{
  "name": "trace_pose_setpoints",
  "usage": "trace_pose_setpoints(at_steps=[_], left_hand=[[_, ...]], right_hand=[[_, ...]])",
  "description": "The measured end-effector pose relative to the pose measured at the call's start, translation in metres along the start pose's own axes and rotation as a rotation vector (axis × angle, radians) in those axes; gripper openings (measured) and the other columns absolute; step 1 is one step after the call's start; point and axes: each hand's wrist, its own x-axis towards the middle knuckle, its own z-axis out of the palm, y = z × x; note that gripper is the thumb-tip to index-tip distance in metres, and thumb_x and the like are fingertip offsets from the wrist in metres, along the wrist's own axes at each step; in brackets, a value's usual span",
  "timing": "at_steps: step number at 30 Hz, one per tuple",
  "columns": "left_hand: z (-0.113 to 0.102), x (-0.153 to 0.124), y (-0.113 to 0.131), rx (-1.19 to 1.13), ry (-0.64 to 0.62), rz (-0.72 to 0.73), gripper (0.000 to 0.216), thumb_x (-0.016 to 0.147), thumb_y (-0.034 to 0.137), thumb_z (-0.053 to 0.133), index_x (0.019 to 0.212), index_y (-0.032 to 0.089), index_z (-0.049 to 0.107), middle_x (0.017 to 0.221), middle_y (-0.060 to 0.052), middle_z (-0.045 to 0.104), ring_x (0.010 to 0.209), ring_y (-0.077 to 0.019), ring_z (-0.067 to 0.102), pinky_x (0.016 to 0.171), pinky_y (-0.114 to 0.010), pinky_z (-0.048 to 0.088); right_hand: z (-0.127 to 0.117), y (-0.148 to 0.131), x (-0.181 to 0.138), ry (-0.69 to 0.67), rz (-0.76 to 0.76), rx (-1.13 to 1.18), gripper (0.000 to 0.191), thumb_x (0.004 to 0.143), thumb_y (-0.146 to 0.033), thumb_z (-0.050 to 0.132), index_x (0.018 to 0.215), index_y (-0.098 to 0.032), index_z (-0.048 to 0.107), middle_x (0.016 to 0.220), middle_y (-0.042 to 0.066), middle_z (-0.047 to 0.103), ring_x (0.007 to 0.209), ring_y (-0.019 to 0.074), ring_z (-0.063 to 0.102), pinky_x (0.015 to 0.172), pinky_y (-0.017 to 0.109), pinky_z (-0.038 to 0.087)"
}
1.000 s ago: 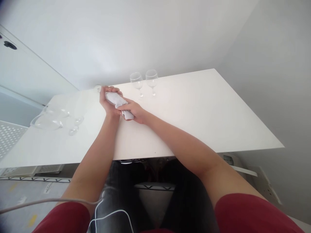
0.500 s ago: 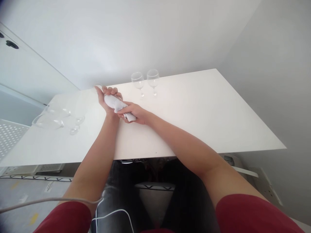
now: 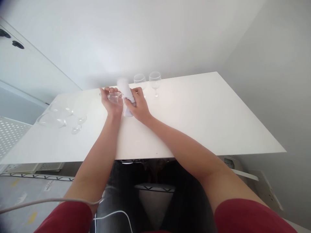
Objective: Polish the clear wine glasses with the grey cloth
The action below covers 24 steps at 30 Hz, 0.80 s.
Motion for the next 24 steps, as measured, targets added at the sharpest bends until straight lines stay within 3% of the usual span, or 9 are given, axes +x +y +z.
trace_pose_setpoints(at_steps=[4, 7, 11, 14, 19, 22, 24], left_hand=[[0.003, -0.009, -0.003, 0.081, -0.15, 0.0, 0.049, 0.106, 0.068, 0.059, 0.085, 0.023, 0.058, 0.102, -0.004, 0.073, 0.097, -0.016, 0.073, 0.093, -0.027, 0.061], [0.005, -0.014, -0.005, 0.112, -0.249, -0.038, 0.051, 0.101, 0.074, 0.062, 0.087, 0.024, 0.061, 0.118, -0.006, 0.075, 0.104, -0.0187, 0.074, 0.094, -0.03, 0.063], [0.006, -0.018, -0.007, 0.132, -0.302, -0.161, 0.055, 0.097, 0.079, 0.062, 0.094, 0.025, 0.068, 0.116, -0.007, 0.076, 0.109, -0.0225, 0.076, 0.091, -0.033, 0.064], [0.007, -0.022, -0.005, 0.074, -0.363, -0.301, 0.056, 0.093, 0.082, 0.067, 0.104, 0.027, 0.073, 0.127, -0.01, 0.074, 0.124, -0.0291, 0.074, 0.094, -0.04, 0.065], [0.007, -0.025, 0.003, 0.03, -0.427, -0.471, 0.066, 0.079, 0.086, 0.078, 0.112, 0.028, 0.073, 0.141, -0.017, 0.068, 0.149, -0.0436, 0.057, 0.091, -0.056, 0.067], [0.005, -0.021, 0.002, 0.068, -0.413, -0.551, 0.07, 0.08, 0.09, 0.072, 0.104, 0.024, 0.07, 0.136, -0.021, 0.068, 0.149, -0.0467, 0.056, 0.081, -0.055, 0.07], [0.001, -0.017, 0.001, 0.073, -0.429, -0.595, 0.07, 0.083, 0.091, 0.069, 0.096, 0.022, 0.066, 0.129, -0.02, 0.069, 0.14, -0.0446, 0.064, 0.072, -0.047, 0.071]], right_hand=[[0.012, 0.008, -0.003, -0.076, -0.045, 0.0, 0.046, 0.102, -0.04, 0.064, 0.143, -0.022, 0.054, 0.132, 0.014, 0.057, 0.127, 0.0282, 0.06, 0.114, 0.047, 0.054], [0.01, 0.002, -0.005, -0.06, -0.049, -0.013, 0.053, 0.101, -0.04, 0.066, 0.148, -0.023, 0.048, 0.13, 0.013, 0.061, 0.123, 0.0274, 0.063, 0.11, 0.046, 0.056], [-0.004, -0.017, -0.006, 0.038, 0.022, -0.015, 0.042, 0.098, -0.037, 0.069, 0.136, -0.026, 0.055, 0.129, 0.011, 0.064, 0.122, 0.0269, 0.064, 0.108, 0.044, 0.057], [-0.015, -0.029, -0.002, 0.156, 0.12, 0.064, 0.04, 0.096, -0.038, 0.068, 0.132, -0.027, 0.055, 0.124, 0.01, 0.067, 0.119, 0.0256, 0.066, 0.097, 0.04, 0.06], [-0.03, -0.027, 0.011, 0.323, 0.176, 0.051, 0.034, 0.102, -0.049, 0.054, 0.128, -0.027, 0.058, 0.114, 0.008, 0.069, 0.103, 0.0212, 0.068, 0.084, 0.033, 0.058], [-0.035, -0.019, 0.015, 0.347, 0.136, 0.065, 0.033, 0.105, -0.047, 0.048, 0.127, -0.025, 0.058, 0.114, 0.009, 0.068, 0.098, 0.0197, 0.068, 0.088, 0.034, 0.059], [-0.036, -0.014, 0.016, 0.328, 0.119, 0.067, 0.032, 0.105, -0.046, 0.049, 0.127, -0.025, 0.059, 0.116, 0.009, 0.068, 0.1, 0.02, 0.068, 0.088, 0.035, 0.059]])
